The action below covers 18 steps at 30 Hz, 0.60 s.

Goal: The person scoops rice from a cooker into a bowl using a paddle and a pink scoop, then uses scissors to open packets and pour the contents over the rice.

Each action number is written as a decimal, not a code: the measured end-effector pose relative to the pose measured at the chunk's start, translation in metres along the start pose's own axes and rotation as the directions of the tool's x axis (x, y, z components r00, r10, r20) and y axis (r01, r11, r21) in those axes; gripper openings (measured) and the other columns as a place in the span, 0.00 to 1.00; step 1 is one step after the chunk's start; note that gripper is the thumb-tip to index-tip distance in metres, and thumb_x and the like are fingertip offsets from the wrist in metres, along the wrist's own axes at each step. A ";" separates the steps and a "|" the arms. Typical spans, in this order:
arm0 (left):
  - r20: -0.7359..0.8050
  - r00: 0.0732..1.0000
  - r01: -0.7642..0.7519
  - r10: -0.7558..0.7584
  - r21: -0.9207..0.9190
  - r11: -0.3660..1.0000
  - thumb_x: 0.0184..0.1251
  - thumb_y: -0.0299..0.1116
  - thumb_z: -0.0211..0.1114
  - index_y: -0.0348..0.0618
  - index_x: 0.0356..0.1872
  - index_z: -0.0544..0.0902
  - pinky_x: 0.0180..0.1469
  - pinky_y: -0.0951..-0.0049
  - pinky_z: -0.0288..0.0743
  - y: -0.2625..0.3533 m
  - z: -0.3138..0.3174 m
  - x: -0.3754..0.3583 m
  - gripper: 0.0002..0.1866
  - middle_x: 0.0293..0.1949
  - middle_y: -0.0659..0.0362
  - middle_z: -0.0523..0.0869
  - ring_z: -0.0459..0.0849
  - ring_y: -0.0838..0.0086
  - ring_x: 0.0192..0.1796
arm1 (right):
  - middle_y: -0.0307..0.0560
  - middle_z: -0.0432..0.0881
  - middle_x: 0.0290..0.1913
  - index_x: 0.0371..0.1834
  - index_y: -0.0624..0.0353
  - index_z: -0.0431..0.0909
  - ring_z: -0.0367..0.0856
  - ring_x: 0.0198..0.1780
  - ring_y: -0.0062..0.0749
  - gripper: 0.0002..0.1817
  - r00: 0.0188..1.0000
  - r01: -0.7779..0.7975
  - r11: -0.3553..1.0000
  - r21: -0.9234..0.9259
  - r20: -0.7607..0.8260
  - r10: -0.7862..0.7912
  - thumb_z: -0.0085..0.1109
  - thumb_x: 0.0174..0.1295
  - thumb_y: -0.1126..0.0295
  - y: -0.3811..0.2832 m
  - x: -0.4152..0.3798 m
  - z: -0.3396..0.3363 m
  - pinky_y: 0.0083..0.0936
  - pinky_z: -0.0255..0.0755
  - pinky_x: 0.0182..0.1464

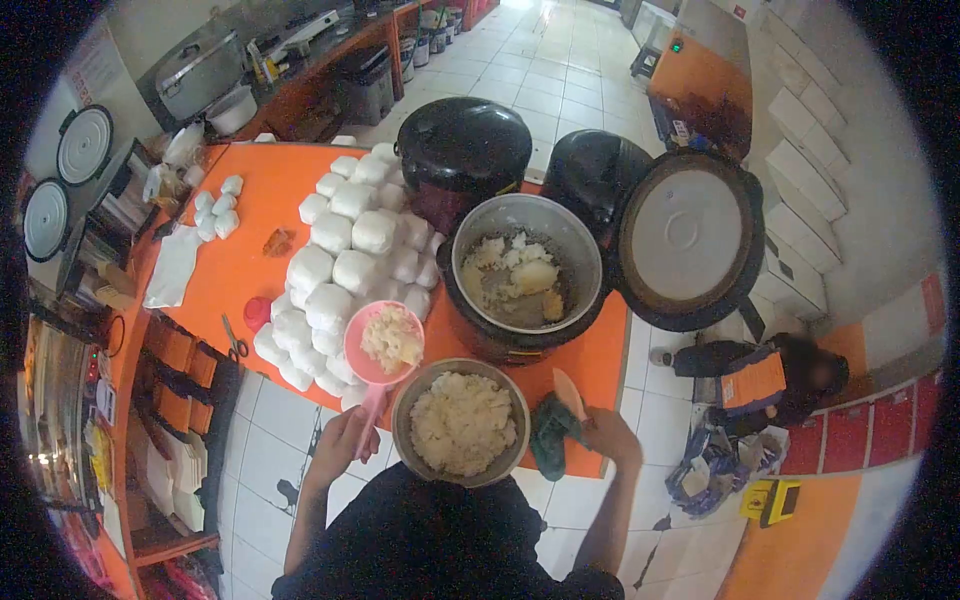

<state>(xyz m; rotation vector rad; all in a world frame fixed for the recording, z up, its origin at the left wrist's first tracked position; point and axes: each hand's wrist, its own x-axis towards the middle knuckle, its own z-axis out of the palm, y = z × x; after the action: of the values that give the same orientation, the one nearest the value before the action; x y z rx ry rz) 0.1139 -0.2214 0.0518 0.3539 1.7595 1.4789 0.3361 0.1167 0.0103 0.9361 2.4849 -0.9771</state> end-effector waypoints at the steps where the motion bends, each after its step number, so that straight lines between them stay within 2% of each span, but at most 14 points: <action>1: 0.005 1.000 -0.014 0.014 -0.012 1.000 0.73 0.45 0.41 0.36 0.37 0.75 0.21 0.84 0.64 0.008 0.003 0.003 0.22 0.19 0.61 0.76 0.70 0.83 0.18 | 0.52 0.80 0.29 0.43 0.67 0.74 0.80 0.31 0.37 0.15 0.985 -0.043 0.997 0.067 0.171 0.031 0.47 0.56 0.71 -0.016 -0.016 -0.025 0.33 0.73 0.36; 4: 0.004 0.999 -0.054 0.054 -0.023 0.998 0.73 0.45 0.39 0.36 0.39 0.75 0.19 0.84 0.63 0.036 0.016 0.018 0.22 0.20 0.62 0.77 0.69 0.83 0.17 | 0.51 0.78 0.25 0.37 0.67 0.75 0.78 0.27 0.31 0.13 0.989 -0.032 0.957 0.290 0.145 -0.011 0.49 0.58 0.67 -0.030 -0.041 -0.056 0.27 0.71 0.32; 5: -0.007 0.997 -0.074 0.074 -0.032 0.997 0.73 0.45 0.39 0.36 0.39 0.75 0.18 0.84 0.63 0.043 0.020 0.024 0.22 0.20 0.62 0.77 0.69 0.83 0.17 | 0.54 0.79 0.26 0.37 0.67 0.75 0.80 0.27 0.36 0.11 0.992 -0.056 0.972 0.230 0.122 0.028 0.48 0.57 0.70 -0.028 -0.038 -0.054 0.30 0.73 0.33; 8: -0.042 0.991 -0.129 0.127 -0.034 0.991 0.72 0.46 0.39 0.37 0.40 0.75 0.16 0.83 0.61 0.056 0.031 0.043 0.22 0.20 0.63 0.77 0.69 0.84 0.16 | 0.58 0.80 0.31 0.41 0.67 0.74 0.80 0.32 0.45 0.13 0.999 0.037 0.993 -0.109 -0.016 -0.039 0.48 0.55 0.73 0.006 0.002 -0.012 0.36 0.74 0.35; 10: -0.042 0.987 -0.155 0.153 -0.058 0.986 0.72 0.46 0.40 0.37 0.39 0.75 0.16 0.84 0.61 0.065 0.037 0.050 0.22 0.21 0.63 0.77 0.69 0.85 0.16 | 0.60 0.79 0.36 0.46 0.65 0.74 0.76 0.37 0.58 0.18 0.966 0.028 0.978 -0.205 -0.246 -0.079 0.47 0.50 0.77 0.039 0.032 0.045 0.40 0.73 0.42; 13: -0.067 0.990 -0.128 0.126 -0.036 0.991 0.72 0.46 0.40 0.37 0.39 0.75 0.15 0.84 0.60 0.067 0.038 0.053 0.21 0.20 0.63 0.75 0.69 0.85 0.16 | 0.66 0.74 0.46 0.54 0.63 0.68 0.72 0.45 0.60 0.25 0.905 0.096 0.994 -0.048 -0.412 -0.107 0.49 0.47 0.77 0.052 0.047 0.091 0.44 0.69 0.48; 16: -0.115 0.986 -0.121 0.121 0.010 0.993 0.72 0.46 0.41 0.37 0.38 0.74 0.15 0.83 0.60 0.063 0.043 0.052 0.21 0.19 0.63 0.74 0.68 0.84 0.15 | 0.69 0.68 0.51 0.60 0.66 0.62 0.68 0.52 0.60 0.31 0.918 0.033 0.995 -0.091 -0.391 -0.066 0.50 0.47 0.78 0.038 0.036 0.100 0.46 0.62 0.55; 17: -0.139 0.983 -0.117 0.120 0.033 0.993 0.72 0.46 0.41 0.37 0.38 0.74 0.15 0.83 0.60 0.061 0.045 0.051 0.21 0.19 0.63 0.74 0.68 0.84 0.15 | 0.67 0.66 0.54 0.62 0.65 0.59 0.65 0.54 0.60 0.33 0.937 -0.033 0.989 -0.145 -0.349 -0.020 0.50 0.48 0.78 0.027 0.032 0.095 0.47 0.59 0.56; 18: -0.136 0.983 -0.120 0.121 0.015 0.993 0.72 0.46 0.41 0.37 0.38 0.74 0.15 0.83 0.60 0.058 0.047 0.048 0.21 0.19 0.63 0.74 0.68 0.84 0.15 | 0.66 0.66 0.54 0.62 0.63 0.60 0.64 0.55 0.60 0.32 0.918 -0.040 0.989 -0.143 -0.397 -0.021 0.51 0.49 0.77 0.015 0.025 0.090 0.47 0.58 0.58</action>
<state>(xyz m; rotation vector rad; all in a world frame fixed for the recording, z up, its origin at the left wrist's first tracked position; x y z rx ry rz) 0.1004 -0.1405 0.0868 0.3758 1.8791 1.6163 0.3321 0.0744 -0.0742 1.1955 2.8315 -0.6320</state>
